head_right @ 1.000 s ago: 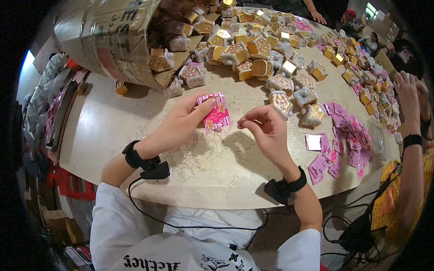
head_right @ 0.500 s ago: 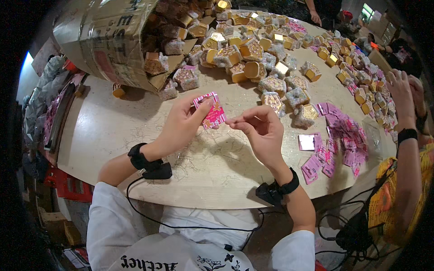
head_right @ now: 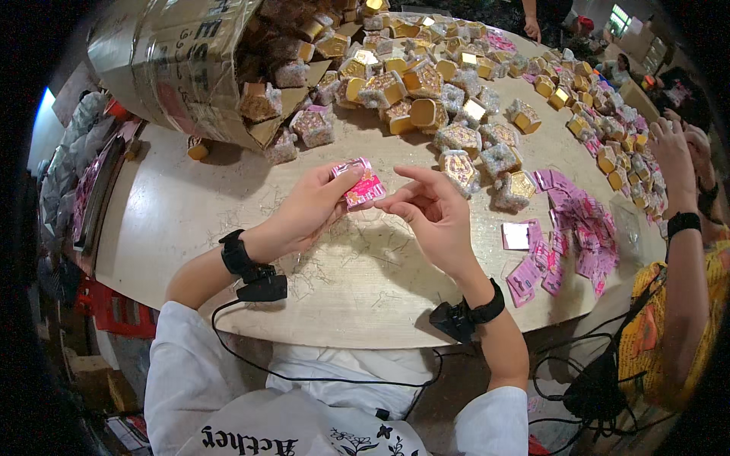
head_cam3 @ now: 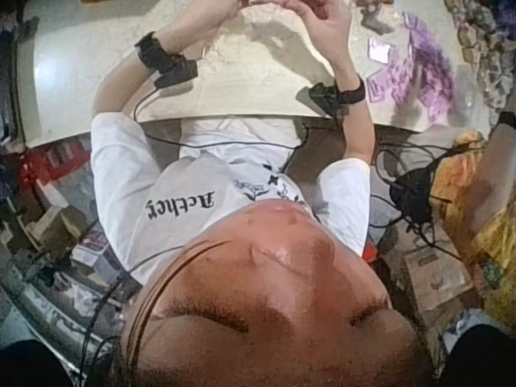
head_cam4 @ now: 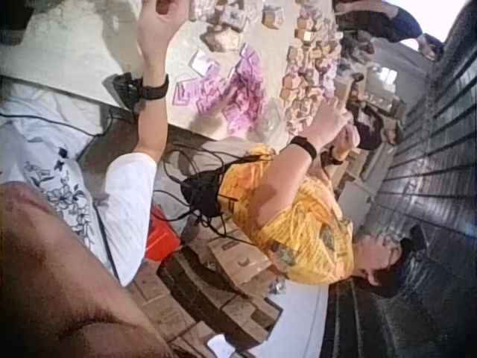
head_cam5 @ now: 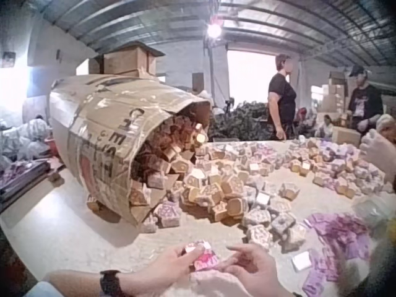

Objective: Packaging small decorative cubes into pink plastic packets.

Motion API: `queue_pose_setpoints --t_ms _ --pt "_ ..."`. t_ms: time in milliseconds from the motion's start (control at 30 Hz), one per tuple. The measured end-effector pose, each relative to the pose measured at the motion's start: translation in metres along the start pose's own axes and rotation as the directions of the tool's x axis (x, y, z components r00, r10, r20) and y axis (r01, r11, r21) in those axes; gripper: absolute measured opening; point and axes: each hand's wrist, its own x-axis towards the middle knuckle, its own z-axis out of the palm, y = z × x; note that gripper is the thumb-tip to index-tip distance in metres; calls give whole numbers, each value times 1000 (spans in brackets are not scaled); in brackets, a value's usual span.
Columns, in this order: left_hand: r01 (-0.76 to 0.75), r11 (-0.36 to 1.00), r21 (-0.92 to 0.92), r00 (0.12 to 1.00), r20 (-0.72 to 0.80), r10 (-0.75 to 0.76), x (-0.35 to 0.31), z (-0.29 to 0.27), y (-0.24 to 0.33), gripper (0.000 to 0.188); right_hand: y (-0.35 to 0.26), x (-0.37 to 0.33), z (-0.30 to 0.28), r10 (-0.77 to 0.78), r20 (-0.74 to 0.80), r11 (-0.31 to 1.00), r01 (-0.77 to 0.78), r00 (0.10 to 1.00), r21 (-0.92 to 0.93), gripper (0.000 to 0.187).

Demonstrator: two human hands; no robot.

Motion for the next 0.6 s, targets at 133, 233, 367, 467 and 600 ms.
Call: queue_pose_setpoints --t_ms 133,233,367,467,600 --pt "41 997 -67 998 -37 -43 -3 0 2 30 5 0 -6 64 39 998 -63 997 -25 36" --pt "16 996 90 998 -69 -9 0 -5 0 28 3 0 -6 52 9 995 -51 999 -80 34" --pt "-37 998 48 997 -59 40 -2 -4 -1 22 5 1 -9 48 -120 998 -53 992 -42 32" --pt "-243 963 117 970 46 239 -3 -6 -7 15 10 5 -15 84 -179 996 -85 980 4 32" --pt "-663 421 619 718 364 594 -13 -8 -8 24 16 8 -22 70 -224 986 -33 972 165 32"
